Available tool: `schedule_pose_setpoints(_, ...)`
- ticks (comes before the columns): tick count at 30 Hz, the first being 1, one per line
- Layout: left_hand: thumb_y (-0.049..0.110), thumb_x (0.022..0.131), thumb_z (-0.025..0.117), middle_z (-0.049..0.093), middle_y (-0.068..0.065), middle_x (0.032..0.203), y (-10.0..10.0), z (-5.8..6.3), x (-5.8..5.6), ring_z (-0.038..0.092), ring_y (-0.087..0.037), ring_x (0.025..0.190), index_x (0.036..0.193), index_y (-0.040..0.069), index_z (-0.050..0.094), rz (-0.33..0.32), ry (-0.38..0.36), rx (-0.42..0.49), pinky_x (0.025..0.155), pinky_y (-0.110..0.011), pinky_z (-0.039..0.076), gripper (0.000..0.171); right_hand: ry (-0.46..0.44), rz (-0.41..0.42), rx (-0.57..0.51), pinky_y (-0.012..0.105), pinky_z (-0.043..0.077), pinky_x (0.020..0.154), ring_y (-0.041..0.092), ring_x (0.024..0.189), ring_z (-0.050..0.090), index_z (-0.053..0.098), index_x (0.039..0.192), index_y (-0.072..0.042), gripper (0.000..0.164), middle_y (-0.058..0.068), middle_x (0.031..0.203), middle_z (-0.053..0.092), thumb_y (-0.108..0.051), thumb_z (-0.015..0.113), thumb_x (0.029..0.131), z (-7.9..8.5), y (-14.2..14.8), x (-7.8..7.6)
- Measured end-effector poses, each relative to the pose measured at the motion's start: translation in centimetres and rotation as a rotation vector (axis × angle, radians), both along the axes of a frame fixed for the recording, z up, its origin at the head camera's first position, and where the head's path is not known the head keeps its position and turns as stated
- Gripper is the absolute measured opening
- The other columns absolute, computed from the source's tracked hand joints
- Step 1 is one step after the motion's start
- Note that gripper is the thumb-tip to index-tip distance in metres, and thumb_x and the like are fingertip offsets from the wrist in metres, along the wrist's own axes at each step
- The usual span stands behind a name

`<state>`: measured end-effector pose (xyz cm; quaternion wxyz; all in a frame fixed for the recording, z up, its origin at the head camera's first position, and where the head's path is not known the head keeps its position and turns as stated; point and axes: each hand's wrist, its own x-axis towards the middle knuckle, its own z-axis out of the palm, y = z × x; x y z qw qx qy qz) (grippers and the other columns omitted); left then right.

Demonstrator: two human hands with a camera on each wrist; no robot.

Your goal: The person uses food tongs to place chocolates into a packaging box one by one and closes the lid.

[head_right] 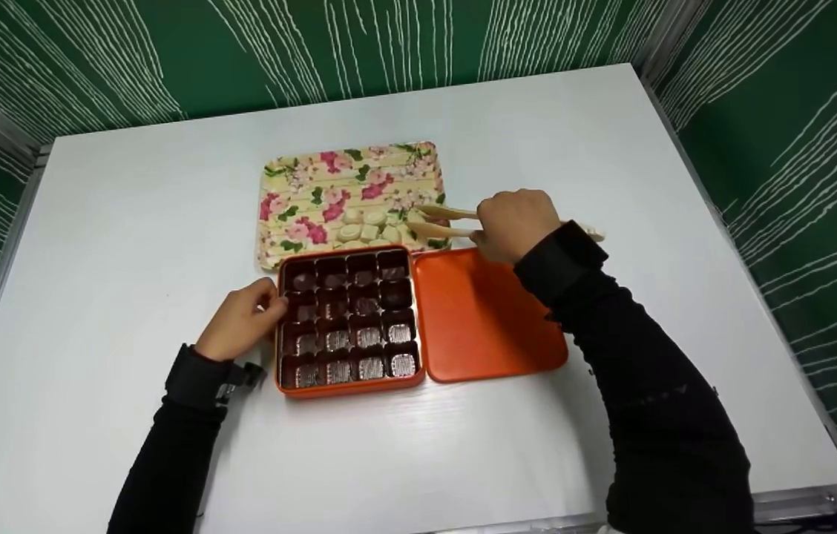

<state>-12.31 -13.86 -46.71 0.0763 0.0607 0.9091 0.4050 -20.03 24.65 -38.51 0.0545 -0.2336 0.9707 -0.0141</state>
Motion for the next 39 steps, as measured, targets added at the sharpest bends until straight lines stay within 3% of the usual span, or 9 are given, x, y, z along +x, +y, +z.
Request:
schedule_pose_setpoints(7, 0.014, 0.095, 0.057, 0.043, 0.003, 0.066, 0.0, 0.0, 0.0, 0.044, -0.017, 0.061, 0.078, 0.014, 0.045, -0.015, 0.02, -0.015, 0.059, -0.031, 0.035, 0.021, 0.035, 0.005, -0.042, 0.05, 0.048, 0.057, 0.034, 0.062, 0.055, 0.069, 0.118, 0.003, 0.031, 0.018, 0.08, 0.06, -0.02, 0.067, 0.098, -1.2, 0.0, 0.5)
schedule_pose_setpoints(15, 0.016, 0.095, 0.057, 0.044, 0.003, 0.066, -0.1, -0.1, 0.1, 0.045, -0.017, 0.061, 0.078, 0.015, 0.045, -0.011, 0.018, -0.005, 0.058, -0.031, 0.036, 0.021, -0.012, -0.044, -0.08, 0.052, 0.048, 0.061, 0.035, 0.066, 0.056, 0.066, 0.125, 0.005, 0.039, 0.02, 0.084, 0.063, -0.023, 0.065, 0.098, -2.0, -0.3, 0.5)
schedule_pose_setpoints(22, 0.016, 0.096, 0.058, 0.044, 0.003, 0.066, 0.0, 0.0, 0.0, 0.045, -0.017, 0.061, 0.078, 0.015, 0.045, -0.011, 0.016, -0.004, 0.058, -0.032, 0.036, 0.022, 0.032, -0.012, -0.106, 0.052, 0.048, 0.059, 0.034, 0.065, 0.058, 0.069, 0.114, 0.001, 0.025, 0.018, 0.081, 0.062, -0.017, 0.065, 0.099, -2.4, -0.5, 0.7)
schedule_pose_setpoints(32, 0.015, 0.096, 0.058, 0.044, 0.003, 0.067, 0.0, 0.0, 0.1, 0.045, -0.016, 0.06, 0.078, 0.015, 0.046, -0.004, 0.006, 0.002, 0.058, -0.031, 0.037, 0.021, 0.083, 0.054, -0.16, 0.047, 0.046, 0.056, 0.029, 0.064, 0.057, 0.069, 0.121, -0.001, 0.028, 0.017, 0.09, 0.068, -0.018, 0.065, 0.1, -0.4, -0.2, 1.7)
schedule_pose_setpoints(39, 0.014, 0.094, 0.056, 0.044, 0.003, 0.066, 0.0, 0.0, 0.0, 0.045, -0.016, 0.061, 0.078, 0.015, 0.045, -0.011, 0.01, 0.009, 0.058, -0.031, 0.035, 0.02, 0.104, 0.167, -0.247, 0.039, 0.041, 0.052, 0.016, 0.057, 0.049, 0.07, 0.125, -0.003, 0.032, 0.007, 0.082, 0.064, -0.02, 0.068, 0.098, 1.5, -1.0, 4.0)
